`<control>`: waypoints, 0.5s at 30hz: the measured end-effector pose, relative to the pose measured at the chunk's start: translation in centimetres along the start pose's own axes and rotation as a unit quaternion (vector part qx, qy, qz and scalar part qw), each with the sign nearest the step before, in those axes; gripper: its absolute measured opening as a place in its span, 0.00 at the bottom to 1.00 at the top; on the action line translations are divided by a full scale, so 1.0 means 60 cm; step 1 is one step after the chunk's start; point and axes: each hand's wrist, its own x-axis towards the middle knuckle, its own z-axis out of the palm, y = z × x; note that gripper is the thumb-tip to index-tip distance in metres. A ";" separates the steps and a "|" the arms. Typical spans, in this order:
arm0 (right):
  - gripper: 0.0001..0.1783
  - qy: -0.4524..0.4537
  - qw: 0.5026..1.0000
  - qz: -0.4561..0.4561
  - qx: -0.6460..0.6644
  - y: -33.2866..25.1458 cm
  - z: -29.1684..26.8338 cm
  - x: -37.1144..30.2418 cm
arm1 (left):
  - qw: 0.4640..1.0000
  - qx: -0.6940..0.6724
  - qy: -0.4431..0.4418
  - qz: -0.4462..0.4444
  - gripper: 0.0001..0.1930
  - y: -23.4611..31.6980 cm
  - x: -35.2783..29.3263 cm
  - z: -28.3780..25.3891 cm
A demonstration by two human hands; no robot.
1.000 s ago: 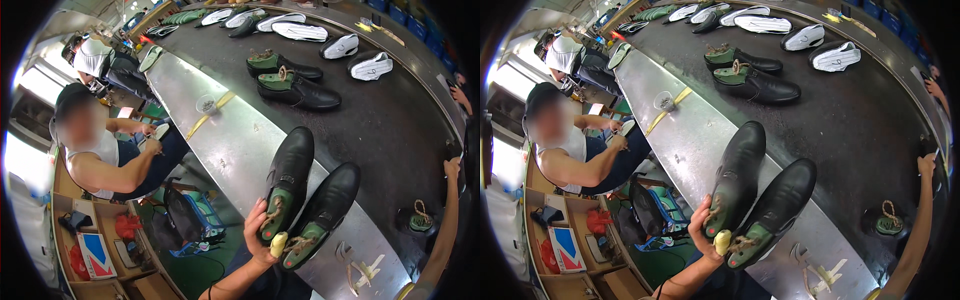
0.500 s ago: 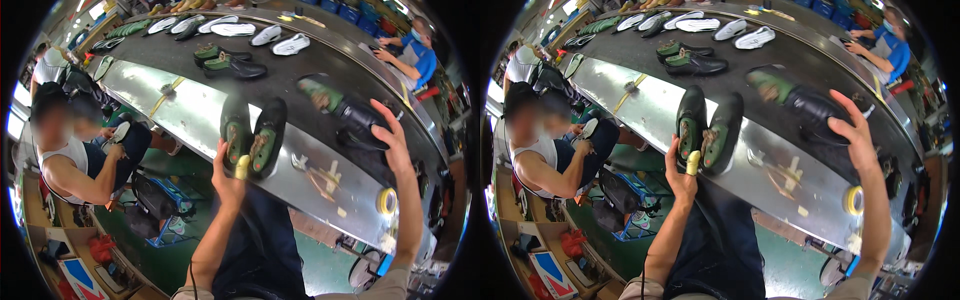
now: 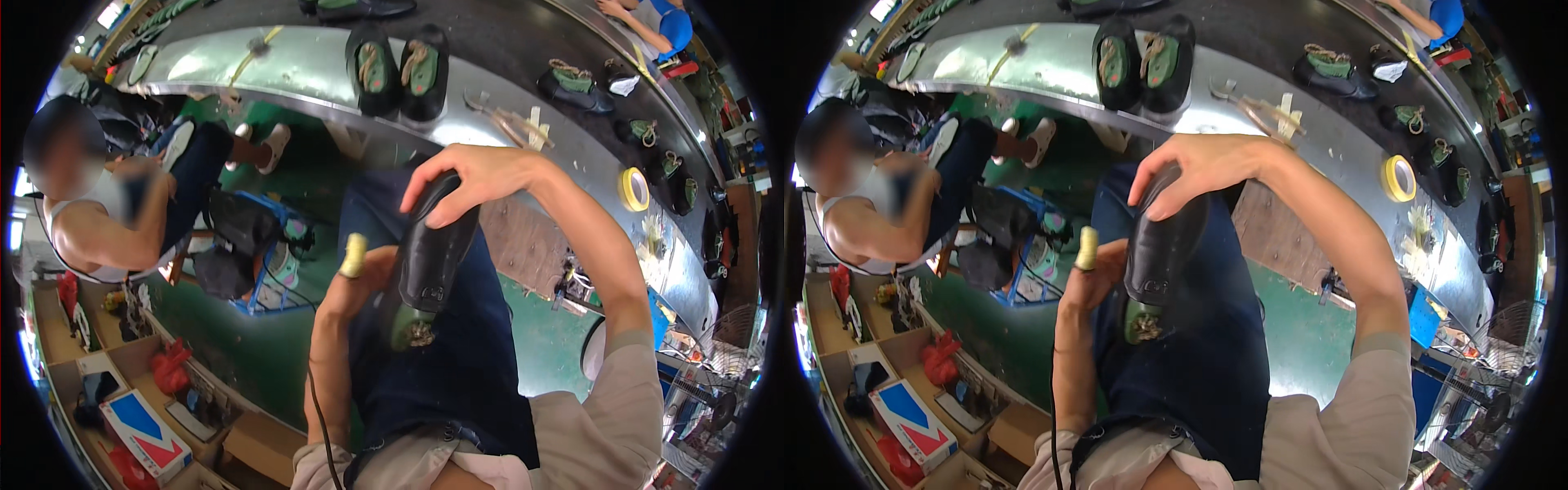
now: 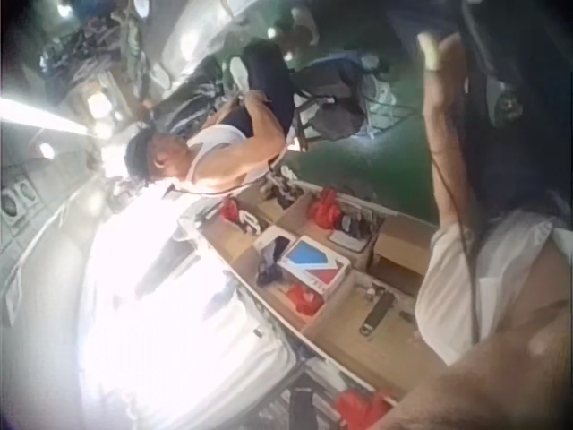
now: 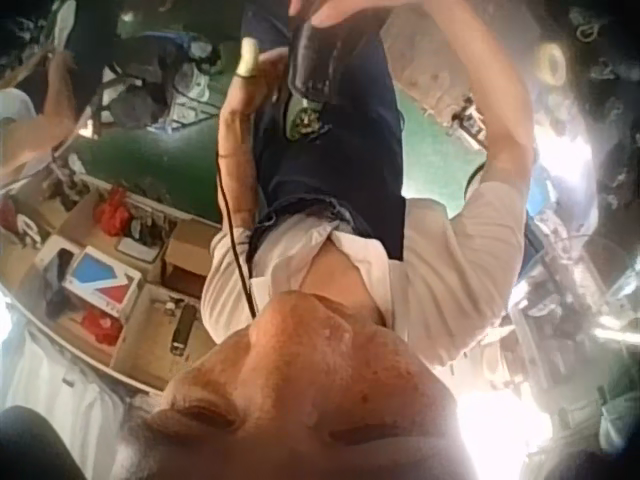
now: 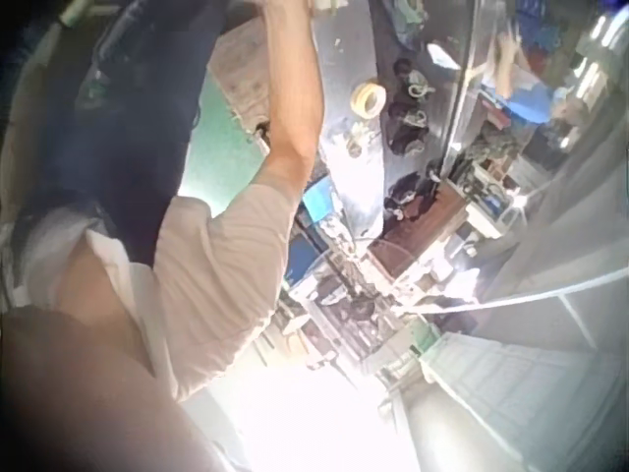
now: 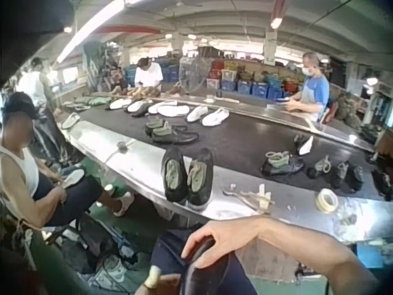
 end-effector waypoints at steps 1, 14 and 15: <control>0.29 -0.052 0.998 0.013 -0.039 0.005 0.024 0.022 | 0.996 0.049 0.075 -0.011 0.45 -0.001 -0.001 0.036; 0.15 0.355 0.884 -0.126 -0.276 0.123 0.270 -0.049 | 0.932 -0.167 0.320 -0.001 0.47 -0.130 0.082 0.009; 0.15 0.400 0.862 -0.131 -0.285 0.129 0.251 -0.048 | 0.931 -0.179 0.319 -0.004 0.47 -0.128 0.090 0.010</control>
